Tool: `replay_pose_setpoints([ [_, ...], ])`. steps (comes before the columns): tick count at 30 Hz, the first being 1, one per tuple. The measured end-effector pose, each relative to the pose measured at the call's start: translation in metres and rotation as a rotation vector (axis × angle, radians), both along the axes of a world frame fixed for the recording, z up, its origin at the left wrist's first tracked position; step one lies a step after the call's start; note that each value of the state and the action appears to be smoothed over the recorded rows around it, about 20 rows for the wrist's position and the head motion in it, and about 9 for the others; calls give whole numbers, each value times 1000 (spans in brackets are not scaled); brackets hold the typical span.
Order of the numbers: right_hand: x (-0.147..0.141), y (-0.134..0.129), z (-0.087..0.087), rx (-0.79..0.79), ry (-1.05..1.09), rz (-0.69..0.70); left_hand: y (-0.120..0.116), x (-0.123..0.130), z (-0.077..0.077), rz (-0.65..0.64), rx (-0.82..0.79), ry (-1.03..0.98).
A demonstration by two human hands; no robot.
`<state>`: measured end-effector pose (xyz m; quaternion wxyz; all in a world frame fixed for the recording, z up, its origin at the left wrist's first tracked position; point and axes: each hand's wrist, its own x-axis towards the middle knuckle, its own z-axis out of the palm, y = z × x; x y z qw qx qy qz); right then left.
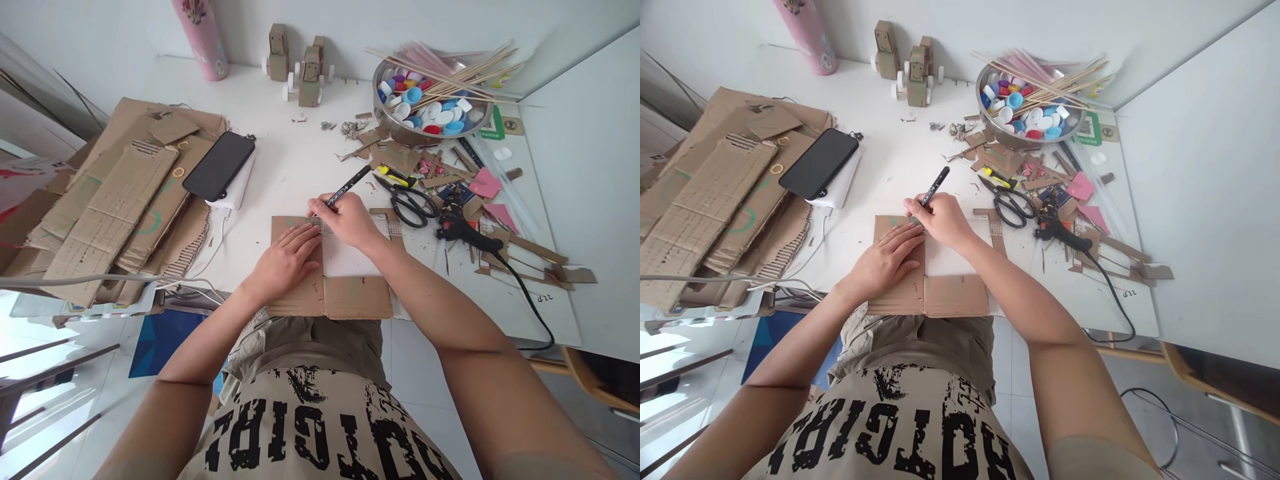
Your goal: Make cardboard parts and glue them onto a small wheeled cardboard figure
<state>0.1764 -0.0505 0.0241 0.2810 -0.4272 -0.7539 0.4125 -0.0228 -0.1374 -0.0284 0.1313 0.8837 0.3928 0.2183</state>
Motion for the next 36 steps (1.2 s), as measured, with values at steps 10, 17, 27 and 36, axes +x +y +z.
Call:
replay_pose_setpoints([
  [10, 4, 14, -28, -86, 204, -151, 0, 0, -2, -4, -4, 5],
  [17, 3, 13, -26, -85, 216, -150, -2, -1, -1, -10, 23, 4],
  [27, 4, 13, -32, -49, 242, -149, -1, -2, 2, -30, 40, 7],
  [36, 1, 10, -29, -29, 258, -127, -2, 0, 3, -4, 19, 23],
])
